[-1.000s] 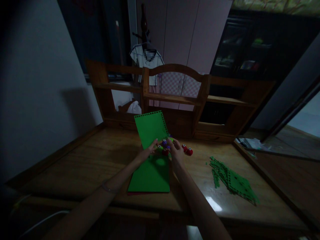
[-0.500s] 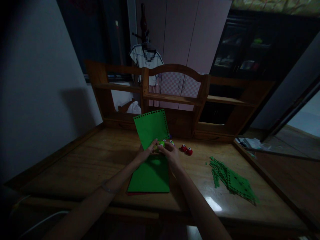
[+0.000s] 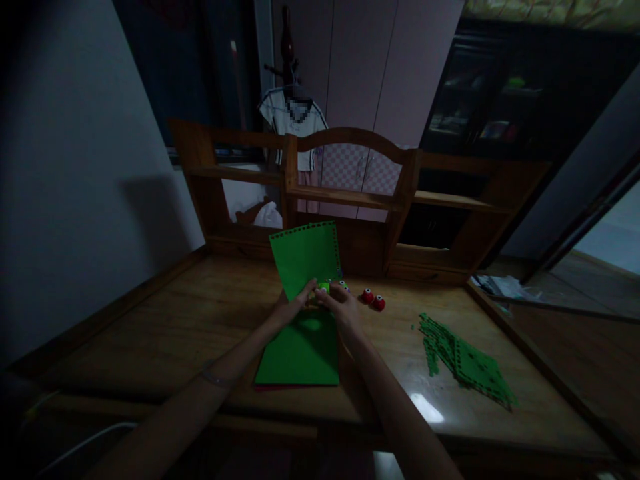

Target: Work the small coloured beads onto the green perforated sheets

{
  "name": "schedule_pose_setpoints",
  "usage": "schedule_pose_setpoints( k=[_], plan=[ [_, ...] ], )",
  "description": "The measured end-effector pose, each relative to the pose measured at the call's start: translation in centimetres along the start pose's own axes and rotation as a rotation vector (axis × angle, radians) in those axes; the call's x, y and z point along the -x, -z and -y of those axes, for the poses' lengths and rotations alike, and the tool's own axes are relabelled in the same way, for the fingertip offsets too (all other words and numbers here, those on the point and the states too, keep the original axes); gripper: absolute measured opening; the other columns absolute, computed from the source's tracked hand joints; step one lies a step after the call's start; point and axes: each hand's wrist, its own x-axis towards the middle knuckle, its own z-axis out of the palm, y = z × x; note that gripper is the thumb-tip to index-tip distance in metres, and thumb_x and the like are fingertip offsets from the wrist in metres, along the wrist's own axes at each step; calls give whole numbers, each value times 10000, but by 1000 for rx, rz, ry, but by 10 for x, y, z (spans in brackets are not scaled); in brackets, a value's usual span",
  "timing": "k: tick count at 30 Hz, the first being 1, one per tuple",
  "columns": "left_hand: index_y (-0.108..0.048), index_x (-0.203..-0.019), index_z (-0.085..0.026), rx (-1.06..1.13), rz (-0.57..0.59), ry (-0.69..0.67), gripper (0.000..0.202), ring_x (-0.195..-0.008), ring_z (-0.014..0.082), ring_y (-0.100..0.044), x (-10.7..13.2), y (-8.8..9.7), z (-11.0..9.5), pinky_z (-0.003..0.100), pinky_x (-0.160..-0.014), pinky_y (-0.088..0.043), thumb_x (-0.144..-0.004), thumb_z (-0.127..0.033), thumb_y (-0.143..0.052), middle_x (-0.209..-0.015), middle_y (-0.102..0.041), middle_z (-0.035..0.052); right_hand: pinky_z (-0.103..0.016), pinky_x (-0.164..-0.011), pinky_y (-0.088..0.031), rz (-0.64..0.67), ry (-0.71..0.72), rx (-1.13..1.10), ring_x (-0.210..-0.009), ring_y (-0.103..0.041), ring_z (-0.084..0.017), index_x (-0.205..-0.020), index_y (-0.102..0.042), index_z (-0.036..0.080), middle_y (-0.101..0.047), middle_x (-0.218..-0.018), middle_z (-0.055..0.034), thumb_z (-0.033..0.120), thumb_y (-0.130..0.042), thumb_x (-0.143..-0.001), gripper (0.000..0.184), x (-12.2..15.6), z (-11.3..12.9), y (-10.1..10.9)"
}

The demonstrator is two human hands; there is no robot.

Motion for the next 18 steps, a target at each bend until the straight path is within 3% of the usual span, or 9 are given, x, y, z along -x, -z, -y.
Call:
schedule_pose_setpoints(
  k=[8,18],
  plan=[
    [-572,-1154,-192,29,36,20,578,-845,244,-663,-8,-1,15,335,-640,-564,-705,-549,-640,-1102,-642,97,-306,-702,-489,-32,26,31,-759,-626,-193,-790,-660,218,-666,-814,-33,449,-733,-619,296,-2,-3,-1],
    [-590,-1162,-187,27,41,32,575,-906,247,-650,-7,1,14,334,-726,-546,-717,-549,-628,-1109,-641,101,-298,-689,-475,-18,55,22,-759,-625,-184,-815,-661,230,-667,-847,-25,428,-711,-655,259,-1,-3,-1]
  ],
)
